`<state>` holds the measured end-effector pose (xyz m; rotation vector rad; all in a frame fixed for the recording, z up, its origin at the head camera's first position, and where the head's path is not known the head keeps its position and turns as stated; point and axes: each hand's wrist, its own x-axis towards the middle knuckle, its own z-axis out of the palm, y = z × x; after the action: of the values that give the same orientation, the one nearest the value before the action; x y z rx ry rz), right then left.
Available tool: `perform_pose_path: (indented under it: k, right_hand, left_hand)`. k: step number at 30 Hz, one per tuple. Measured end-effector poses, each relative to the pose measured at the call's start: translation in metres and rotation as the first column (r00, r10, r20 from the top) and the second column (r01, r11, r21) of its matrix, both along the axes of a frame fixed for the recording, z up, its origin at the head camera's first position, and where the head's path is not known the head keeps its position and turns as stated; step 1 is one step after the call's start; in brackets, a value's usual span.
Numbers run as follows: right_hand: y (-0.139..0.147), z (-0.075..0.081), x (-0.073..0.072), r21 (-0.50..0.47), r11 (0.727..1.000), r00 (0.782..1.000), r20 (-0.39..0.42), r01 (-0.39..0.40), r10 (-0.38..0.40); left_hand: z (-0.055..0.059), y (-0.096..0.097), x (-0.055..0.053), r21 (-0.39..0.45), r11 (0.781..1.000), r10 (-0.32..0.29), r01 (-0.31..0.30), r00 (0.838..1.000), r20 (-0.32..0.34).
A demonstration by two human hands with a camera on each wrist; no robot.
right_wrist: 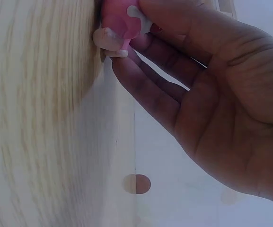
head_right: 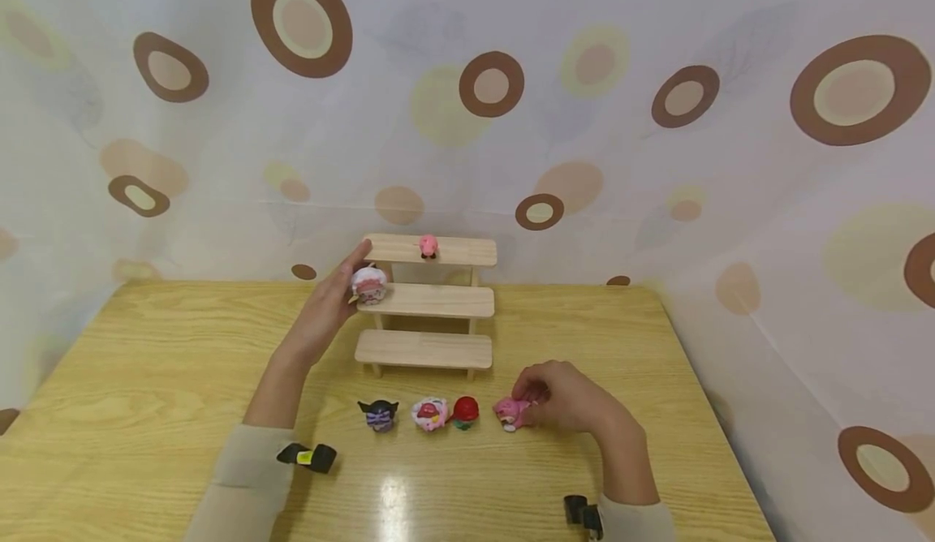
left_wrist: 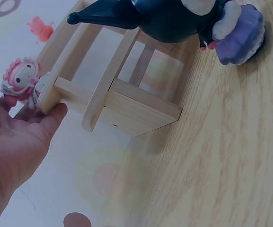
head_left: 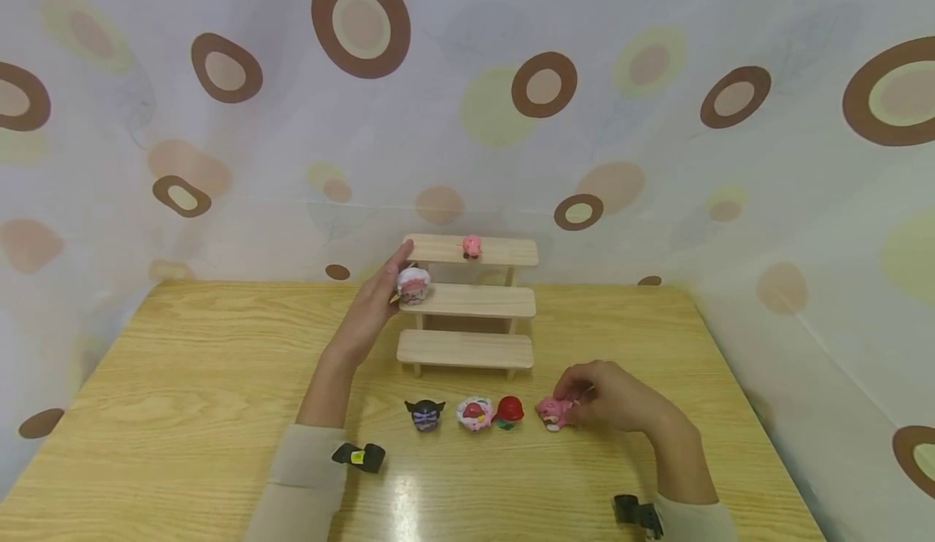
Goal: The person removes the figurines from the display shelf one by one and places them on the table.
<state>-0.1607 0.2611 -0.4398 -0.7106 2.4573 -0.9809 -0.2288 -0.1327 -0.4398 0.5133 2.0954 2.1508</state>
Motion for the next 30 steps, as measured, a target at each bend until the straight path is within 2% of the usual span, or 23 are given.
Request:
perform_pose_path:
  k: [6,11,14,18,23,27,29,30]
  right_hand:
    - [0.000,0.004,-0.001,-0.013,1.000,0.999,0.030,-0.010,0.010]
    - [-0.002,0.009,0.000,-0.018,0.999,0.996,0.086,0.033,-0.032]
    - [-0.003,0.011,0.001,-0.001,0.999,0.998,0.041,0.053,-0.053]
    - [-0.004,0.012,0.002,-0.029,0.994,0.992,-0.072,0.105,-0.106]
    - [-0.006,0.012,0.001,-0.137,0.973,0.962,-0.178,0.185,-0.208]
    - [-0.013,0.012,-0.002,-0.269,0.942,0.938,-0.225,0.200,-0.264]
    - [-0.021,0.014,-0.004,-0.386,0.908,0.946,-0.199,0.165,-0.256]
    - [-0.027,0.015,-0.005,-0.453,0.881,0.957,-0.173,0.134,-0.234]
  left_hand:
    - [0.002,-0.001,0.001,-0.004,1.000,0.012,-0.012,1.000,0.006]
    - [0.002,-0.001,0.001,0.004,1.000,0.002,-0.002,1.000,0.003]
    - [0.000,0.000,0.000,0.007,1.000,-0.004,0.004,1.000,0.003]
    - [-0.001,-0.001,0.000,0.004,1.000,-0.001,0.001,1.000,0.000]
    - [-0.001,-0.001,0.001,-0.007,1.000,0.003,-0.003,1.000,-0.004]
    - [0.000,-0.002,0.001,-0.031,0.999,0.008,-0.008,1.000,-0.003]
    - [0.000,-0.003,0.000,-0.031,1.000,0.005,-0.005,1.000,-0.008]
    - [0.001,-0.004,0.000,-0.027,1.000,0.008,-0.008,1.000,-0.012]
